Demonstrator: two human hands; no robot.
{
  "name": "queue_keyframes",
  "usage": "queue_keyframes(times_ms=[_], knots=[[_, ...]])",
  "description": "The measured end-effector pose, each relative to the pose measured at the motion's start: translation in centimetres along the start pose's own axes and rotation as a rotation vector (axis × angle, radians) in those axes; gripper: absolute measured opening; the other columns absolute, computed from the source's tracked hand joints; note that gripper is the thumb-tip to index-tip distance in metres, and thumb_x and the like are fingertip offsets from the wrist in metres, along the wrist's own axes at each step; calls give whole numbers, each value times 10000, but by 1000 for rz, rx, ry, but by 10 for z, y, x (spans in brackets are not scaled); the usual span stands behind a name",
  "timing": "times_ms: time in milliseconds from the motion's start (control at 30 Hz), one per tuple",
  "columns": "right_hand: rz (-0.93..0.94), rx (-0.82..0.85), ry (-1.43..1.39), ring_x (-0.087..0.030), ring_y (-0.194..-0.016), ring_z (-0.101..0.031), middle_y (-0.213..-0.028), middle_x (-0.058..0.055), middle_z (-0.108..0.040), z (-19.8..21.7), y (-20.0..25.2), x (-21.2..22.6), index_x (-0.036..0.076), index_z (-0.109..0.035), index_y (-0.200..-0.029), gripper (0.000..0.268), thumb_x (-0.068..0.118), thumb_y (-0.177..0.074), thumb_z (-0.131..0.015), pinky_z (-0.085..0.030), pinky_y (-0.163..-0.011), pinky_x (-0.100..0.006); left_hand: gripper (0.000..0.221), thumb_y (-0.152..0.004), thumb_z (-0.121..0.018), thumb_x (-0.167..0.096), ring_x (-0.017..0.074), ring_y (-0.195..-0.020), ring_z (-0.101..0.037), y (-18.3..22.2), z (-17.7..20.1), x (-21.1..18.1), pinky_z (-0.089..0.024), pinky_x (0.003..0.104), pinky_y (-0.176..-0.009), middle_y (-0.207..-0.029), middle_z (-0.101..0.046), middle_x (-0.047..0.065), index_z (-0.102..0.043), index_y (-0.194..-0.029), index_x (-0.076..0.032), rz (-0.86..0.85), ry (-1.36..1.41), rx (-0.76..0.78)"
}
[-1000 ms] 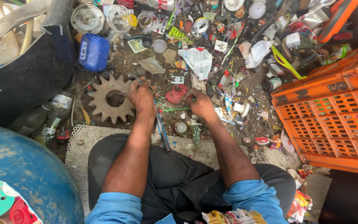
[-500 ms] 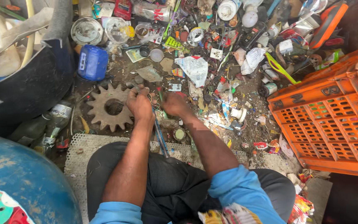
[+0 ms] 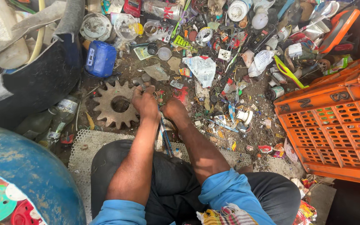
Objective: The person sits on the ground and uses a hammer and other hand tools to break apart various electronic components and scrap metal items at a recycling site.
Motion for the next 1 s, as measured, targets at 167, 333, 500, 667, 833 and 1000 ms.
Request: queue_keyframes(times_ms=[167, 333, 500, 667, 833, 1000], knots=[[-184, 72, 35, -361, -1011, -701, -1095, -234, -713, 30, 5, 9, 17, -697, -1105, 356, 295, -889, -644, -559, -885, -475, 206, -885, -653, 3, 160, -649, -644, -3, 0, 4, -469, 277, -462, -904, -654, 67, -599, -1075, -54, 1, 27, 11], [-362, 75, -137, -300, -903, -736, -1011, -187, -754, 94, 37, -37, 28, -685, -1118, 356, 336, -951, -620, -565, -864, -452, 219, -877, -663, -18, 156, -638, -649, -5, 0, 9, -496, 281, -470, -898, -676, 62, -610, -1086, -55, 45, -19, -6], [147, -31, -298, -254, -922, -717, -1035, -105, -757, 103, 55, -40, 116, -750, -1155, 328, 299, -886, -707, -538, -837, -446, 204, -889, -667, -24, 149, -627, -643, 0, -9, 9, -493, 277, -469, -884, -672, 50, -609, -1082, -52, 38, -67, 24], [109, 125, 340, -363, -932, -724, -1024, -213, -742, 57, 46, 22, 187, -657, -1286, 430, 157, -871, -551, -578, -791, -491, 191, -898, -654, -4, 156, -606, -628, 3, -3, 8, -469, 286, -455, -841, -653, 65, -616, -1081, -45, 40, -68, 25], [146, 7, 344, -372, -961, -726, -1098, -208, -737, 41, 48, 13, 147, -705, -1173, 295, 165, -941, -524, -563, -806, -497, 176, -900, -663, -24, 133, -618, -622, -2, -1, 7, -494, 284, -469, -854, -660, 43, -622, -1067, -61, 29, -67, 41], [71, -210, -96, -321, -878, -725, -979, -161, -720, 96, 47, -59, 111, -730, -953, 257, 341, -840, -720, -583, -804, -456, 173, -887, -676, -37, 146, -606, -621, -3, -4, 13, -482, 275, -472, -847, -665, 44, -615, -1046, -66, 51, -42, 67]])
Point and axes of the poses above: each hand's wrist, its own y-axis away from the middle knuckle, its own z-axis out of the back of the hand, x = y × z, the point moved 2 cm from there along -y, towards the middle knuckle
